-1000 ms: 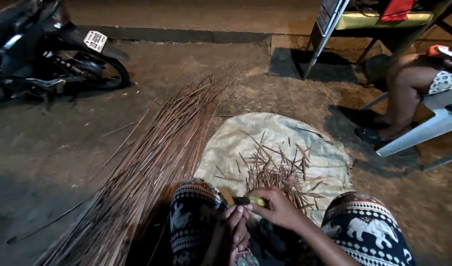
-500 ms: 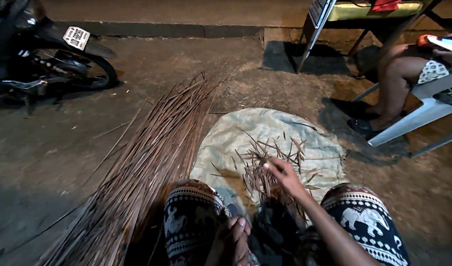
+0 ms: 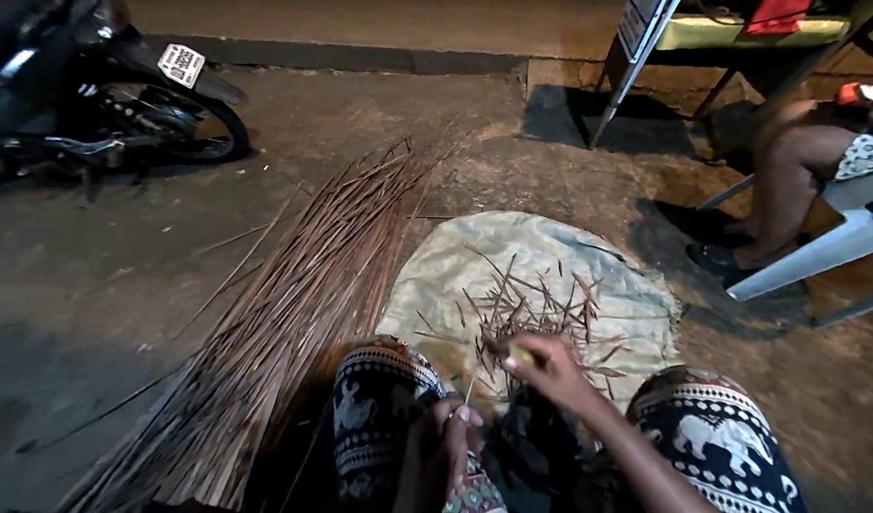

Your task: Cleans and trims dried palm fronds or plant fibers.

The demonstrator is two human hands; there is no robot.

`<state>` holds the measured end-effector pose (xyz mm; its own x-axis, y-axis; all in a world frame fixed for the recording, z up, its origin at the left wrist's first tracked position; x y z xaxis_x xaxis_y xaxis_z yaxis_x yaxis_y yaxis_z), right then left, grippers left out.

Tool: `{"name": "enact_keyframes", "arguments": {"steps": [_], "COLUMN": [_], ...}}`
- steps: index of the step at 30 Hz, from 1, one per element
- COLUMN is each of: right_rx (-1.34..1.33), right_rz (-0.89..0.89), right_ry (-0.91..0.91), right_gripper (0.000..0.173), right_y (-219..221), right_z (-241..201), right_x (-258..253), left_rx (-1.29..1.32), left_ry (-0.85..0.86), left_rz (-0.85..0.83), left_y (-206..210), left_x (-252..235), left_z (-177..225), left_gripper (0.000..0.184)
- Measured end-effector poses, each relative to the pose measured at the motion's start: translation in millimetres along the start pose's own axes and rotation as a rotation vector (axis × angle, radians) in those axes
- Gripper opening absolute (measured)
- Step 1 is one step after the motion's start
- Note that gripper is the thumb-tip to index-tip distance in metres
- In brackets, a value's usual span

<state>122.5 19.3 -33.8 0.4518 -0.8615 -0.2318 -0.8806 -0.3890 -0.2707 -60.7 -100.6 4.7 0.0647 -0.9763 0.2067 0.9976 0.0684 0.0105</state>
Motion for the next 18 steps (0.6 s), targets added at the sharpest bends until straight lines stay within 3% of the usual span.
{"name": "enact_keyframes", "arguments": {"steps": [2,6,11,18], "right_rx": [0.071,0.11,0.085,-0.071], "right_rz": [-0.072,-0.027,0.058,0.139], "right_ry": [-0.086,-0.144,-0.045,0.136], "right_gripper": [0.034,0.036,0.041,0.03], "right_y": [18.1,27.5,13.0,-16.2], "right_z": [-12.8,-6.9,8.1,32.9], "right_x": [5.4,6.7,0.0,-13.0], "left_rx": [-0.036,-0.037,-0.007,-0.018], "left_ry": [-0.001,0.005,-0.046,-0.097], "left_rz": [0.004,-0.017,-0.037,-0.074], "left_y": [1.9,2.6,7.7,13.8], "left_x": [-2.7,-4.2,-3.8,7.4], "left_z": [5.7,7.0,9.2,8.6], "left_gripper": [0.026,0.026,0.027,0.027]}}
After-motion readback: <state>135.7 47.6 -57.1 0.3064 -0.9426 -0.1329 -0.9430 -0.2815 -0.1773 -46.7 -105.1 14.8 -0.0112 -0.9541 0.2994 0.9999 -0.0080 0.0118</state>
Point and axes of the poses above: each hand's wrist, its own x-axis away from the middle knuckle, its own y-axis out of the palm, z = x × y, the point moved 3 cm from there along -x, towards the middle knuckle, and after that the axes turned 5 degrees about y, right-handed, at the moved point
